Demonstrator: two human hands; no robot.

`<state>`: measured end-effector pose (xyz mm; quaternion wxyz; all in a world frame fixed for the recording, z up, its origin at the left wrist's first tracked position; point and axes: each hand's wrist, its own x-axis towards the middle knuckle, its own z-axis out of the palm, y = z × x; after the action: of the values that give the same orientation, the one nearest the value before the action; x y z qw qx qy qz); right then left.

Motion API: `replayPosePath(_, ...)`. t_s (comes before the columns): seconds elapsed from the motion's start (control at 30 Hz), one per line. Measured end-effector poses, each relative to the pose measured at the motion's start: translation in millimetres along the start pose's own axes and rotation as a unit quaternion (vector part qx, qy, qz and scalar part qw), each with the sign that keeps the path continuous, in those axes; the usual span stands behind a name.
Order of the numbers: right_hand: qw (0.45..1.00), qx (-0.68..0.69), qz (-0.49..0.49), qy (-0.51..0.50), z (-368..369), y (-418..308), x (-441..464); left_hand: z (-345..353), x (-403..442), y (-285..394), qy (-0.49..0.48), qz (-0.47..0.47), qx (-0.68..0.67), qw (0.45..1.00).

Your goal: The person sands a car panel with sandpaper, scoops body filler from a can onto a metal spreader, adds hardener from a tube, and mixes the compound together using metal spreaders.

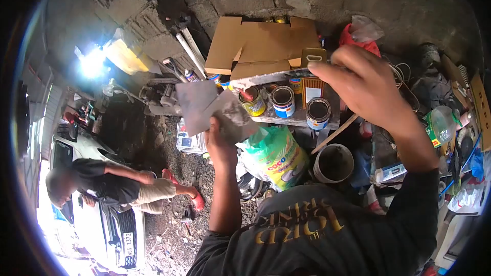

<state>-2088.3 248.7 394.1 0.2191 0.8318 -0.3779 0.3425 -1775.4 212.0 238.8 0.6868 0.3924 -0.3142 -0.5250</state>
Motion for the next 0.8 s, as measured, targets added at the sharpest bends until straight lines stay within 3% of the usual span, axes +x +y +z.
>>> replayPosePath(0.1,0.995,0.073,0.065,-0.007,45,12,-4,-21,-17,4,0.116,0.027,0.040,0.992)
replayPosePath(0.17,0.985,0.095,0.107,-0.097,88,27,-17,-46,-37,0,0.152,0.026,0.082,0.985)
replayPosePath(0.23,0.963,0.031,0.133,-0.231,142,41,-30,-72,-62,-10,0.172,0.028,0.116,0.978)
replayPosePath(0.43,0.972,-0.045,0.043,-0.228,284,50,-62,-123,-143,-33,0.269,-0.012,0.131,0.954)
replayPosePath(0.53,0.950,-0.024,0.042,-0.307,326,48,-63,-138,-176,-41,0.330,-0.039,0.114,0.936)
replayPosePath(0.6,0.953,-0.040,0.041,-0.296,349,47,-65,-142,-194,-42,0.359,-0.057,0.114,0.925)
replayPosePath(0.63,0.958,-0.047,0.035,-0.282,354,44,-60,-157,-208,-55,0.374,-0.068,0.184,0.906)
replayPosePath(0.67,0.962,-0.052,0.031,-0.268,356,40,-53,-165,-223,-59,0.338,-0.036,0.336,0.878)
replayPosePath(0.73,0.964,-0.004,0.052,-0.259,359,28,-36,-172,-237,-64,0.241,0.026,0.607,0.757)
replayPosePath(0.8,0.959,0.075,0.082,-0.262,362,7,-22,-142,-227,-47,0.343,-0.068,0.355,0.867)
